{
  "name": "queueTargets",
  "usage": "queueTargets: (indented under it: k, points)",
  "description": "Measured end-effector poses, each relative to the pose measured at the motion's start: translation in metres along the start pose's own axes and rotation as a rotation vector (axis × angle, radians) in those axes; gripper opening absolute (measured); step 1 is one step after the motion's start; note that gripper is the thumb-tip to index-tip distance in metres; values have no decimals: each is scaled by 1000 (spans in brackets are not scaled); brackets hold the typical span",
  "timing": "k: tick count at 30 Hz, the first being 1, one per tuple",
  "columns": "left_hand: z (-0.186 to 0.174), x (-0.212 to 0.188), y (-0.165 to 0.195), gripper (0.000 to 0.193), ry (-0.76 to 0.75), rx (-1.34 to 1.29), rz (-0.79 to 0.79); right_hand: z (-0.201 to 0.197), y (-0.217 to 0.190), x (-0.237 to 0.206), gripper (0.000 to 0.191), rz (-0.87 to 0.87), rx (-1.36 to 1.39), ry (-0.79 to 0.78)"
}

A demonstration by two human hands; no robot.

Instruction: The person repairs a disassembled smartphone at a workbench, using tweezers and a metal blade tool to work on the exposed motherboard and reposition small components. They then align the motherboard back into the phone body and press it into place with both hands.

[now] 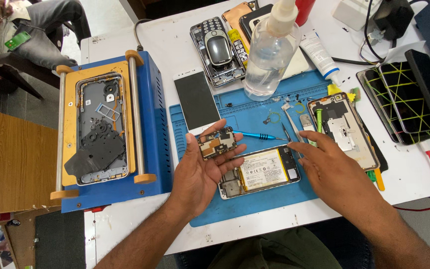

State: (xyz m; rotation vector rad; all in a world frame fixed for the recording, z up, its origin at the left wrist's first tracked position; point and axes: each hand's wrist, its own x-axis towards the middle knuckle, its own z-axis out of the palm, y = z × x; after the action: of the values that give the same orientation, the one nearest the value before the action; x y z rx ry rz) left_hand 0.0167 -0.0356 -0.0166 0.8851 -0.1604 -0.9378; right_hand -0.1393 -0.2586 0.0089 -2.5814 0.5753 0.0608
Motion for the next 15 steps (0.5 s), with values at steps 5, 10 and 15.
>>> queueTargets:
  k: [5, 10, 15]
  points:
    - [0, 2, -4, 50, -40, 70, -142, -7, -10, 13, 29, -235, 29, 174]
    - [-3, 1, -3, 42, 14, 56, -20, -17, -29, 46, 28, -381, 50, 200]
    - [-1, 3, 7, 52, 107, 68, 127, -50, -14, 37, 29, -62, -16, 216]
